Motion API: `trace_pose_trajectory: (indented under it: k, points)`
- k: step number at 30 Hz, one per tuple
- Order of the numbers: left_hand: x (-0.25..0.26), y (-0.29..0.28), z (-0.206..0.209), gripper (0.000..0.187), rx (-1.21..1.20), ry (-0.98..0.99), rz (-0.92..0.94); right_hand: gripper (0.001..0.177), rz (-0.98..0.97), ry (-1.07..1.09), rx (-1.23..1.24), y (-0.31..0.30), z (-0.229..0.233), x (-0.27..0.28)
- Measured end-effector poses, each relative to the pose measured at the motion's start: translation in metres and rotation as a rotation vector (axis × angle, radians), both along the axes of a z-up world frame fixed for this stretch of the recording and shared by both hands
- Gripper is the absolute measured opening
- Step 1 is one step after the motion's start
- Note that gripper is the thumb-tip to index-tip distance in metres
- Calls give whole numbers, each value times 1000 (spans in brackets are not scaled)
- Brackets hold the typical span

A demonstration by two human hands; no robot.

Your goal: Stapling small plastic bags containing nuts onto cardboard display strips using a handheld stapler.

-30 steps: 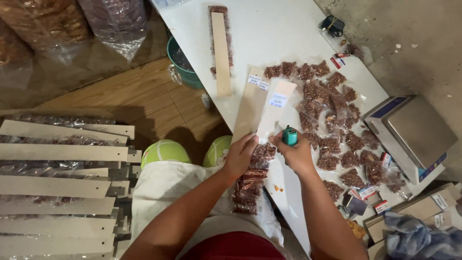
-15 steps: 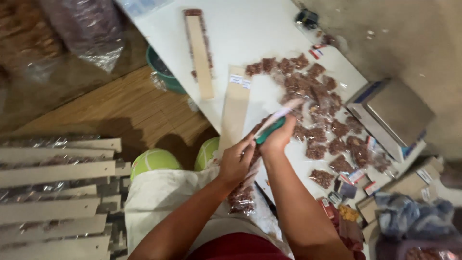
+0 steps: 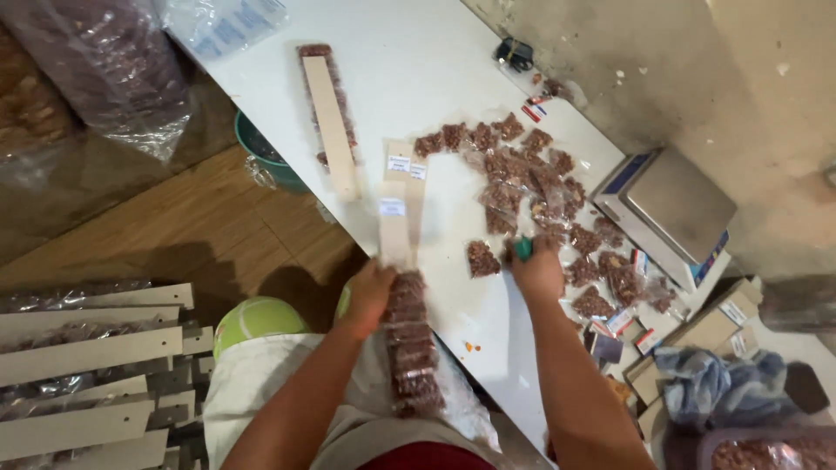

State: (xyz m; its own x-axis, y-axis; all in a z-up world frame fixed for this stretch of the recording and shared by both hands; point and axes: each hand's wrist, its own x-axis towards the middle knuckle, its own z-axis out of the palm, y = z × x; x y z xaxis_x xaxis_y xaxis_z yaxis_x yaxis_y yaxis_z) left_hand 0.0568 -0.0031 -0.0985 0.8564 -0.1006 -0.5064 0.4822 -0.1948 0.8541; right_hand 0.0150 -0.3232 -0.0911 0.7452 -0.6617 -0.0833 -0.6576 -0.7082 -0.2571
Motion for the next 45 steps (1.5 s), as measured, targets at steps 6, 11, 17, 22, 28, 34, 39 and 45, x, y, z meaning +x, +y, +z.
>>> trace_pose_trajectory:
  k: [6,11,17,22,28,34,39,45]
  points:
    - [2,-12,-22,56,26,-98,-131,48,-10,-160,263,30,50,-21]
    - [-2,-23,0,34,-444,-256,-13,14,225,-321,895,101,121,-18]
    - [-13,-18,20,47,-602,-153,106,10,145,-439,873,129,74,5]
    - [-22,-19,64,35,-503,-348,58,12,154,-475,879,135,82,4]
    - [-33,-11,71,37,-295,-465,-68,24,-189,-774,1131,140,98,34]
    - [-39,-14,88,37,-192,-547,-132,45,-439,-996,1427,173,113,57]
    - [-38,-15,107,46,-121,-512,-206,60,-498,-1070,1446,164,85,73]
    - [-11,-18,68,44,-130,-227,6,18,-300,-451,821,84,60,89]
